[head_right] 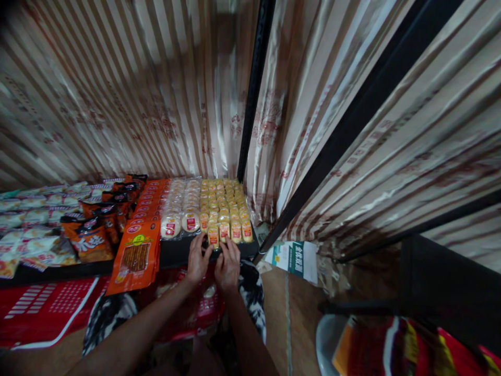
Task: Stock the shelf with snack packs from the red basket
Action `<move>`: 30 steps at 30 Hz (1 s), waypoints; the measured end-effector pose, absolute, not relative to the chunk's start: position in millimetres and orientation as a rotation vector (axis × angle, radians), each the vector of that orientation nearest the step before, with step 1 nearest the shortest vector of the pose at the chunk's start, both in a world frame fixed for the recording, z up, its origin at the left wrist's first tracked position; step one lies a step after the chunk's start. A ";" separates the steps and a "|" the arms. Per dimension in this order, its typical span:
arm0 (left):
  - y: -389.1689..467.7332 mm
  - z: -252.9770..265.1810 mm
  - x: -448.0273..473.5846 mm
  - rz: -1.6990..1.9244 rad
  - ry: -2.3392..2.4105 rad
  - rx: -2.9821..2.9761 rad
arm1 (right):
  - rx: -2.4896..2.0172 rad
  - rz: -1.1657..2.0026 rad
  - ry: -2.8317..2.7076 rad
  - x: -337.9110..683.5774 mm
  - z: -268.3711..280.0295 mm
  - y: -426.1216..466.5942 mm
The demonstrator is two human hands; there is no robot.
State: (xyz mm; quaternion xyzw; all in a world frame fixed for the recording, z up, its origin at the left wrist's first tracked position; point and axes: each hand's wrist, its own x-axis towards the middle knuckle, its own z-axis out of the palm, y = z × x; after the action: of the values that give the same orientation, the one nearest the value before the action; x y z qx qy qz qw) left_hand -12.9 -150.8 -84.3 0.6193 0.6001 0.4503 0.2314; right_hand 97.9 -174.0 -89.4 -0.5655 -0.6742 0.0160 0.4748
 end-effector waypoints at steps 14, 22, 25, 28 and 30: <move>-141.7 -78.2 -14.2 1.145 1.780 1.793 | -1.356 0.023 -1.671 96.9 -95.3 -173.3; -148.1 -77.1 -14.9 1.199 1.754 1.728 | -1.370 0.049 -1.656 96.3 -90.4 -176.8; -154.1 -78.5 -16.4 1.196 1.722 1.707 | -1.363 0.047 -1.667 95.6 -89.9 -179.1; -161.7 -77.9 -17.4 1.180 1.705 1.745 | -1.345 0.038 -1.693 94.7 -90.9 -180.3; -168.7 -77.1 -18.1 1.173 1.713 1.781 | -1.333 0.031 -1.707 94.5 -91.5 -181.1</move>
State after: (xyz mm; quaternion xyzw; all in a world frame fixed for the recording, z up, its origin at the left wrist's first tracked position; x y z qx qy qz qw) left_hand -18.1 -168.7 -77.1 0.6379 0.6132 0.4199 0.2019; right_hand 94.5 -181.1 -91.5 -0.5438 -0.6960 0.0125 0.4687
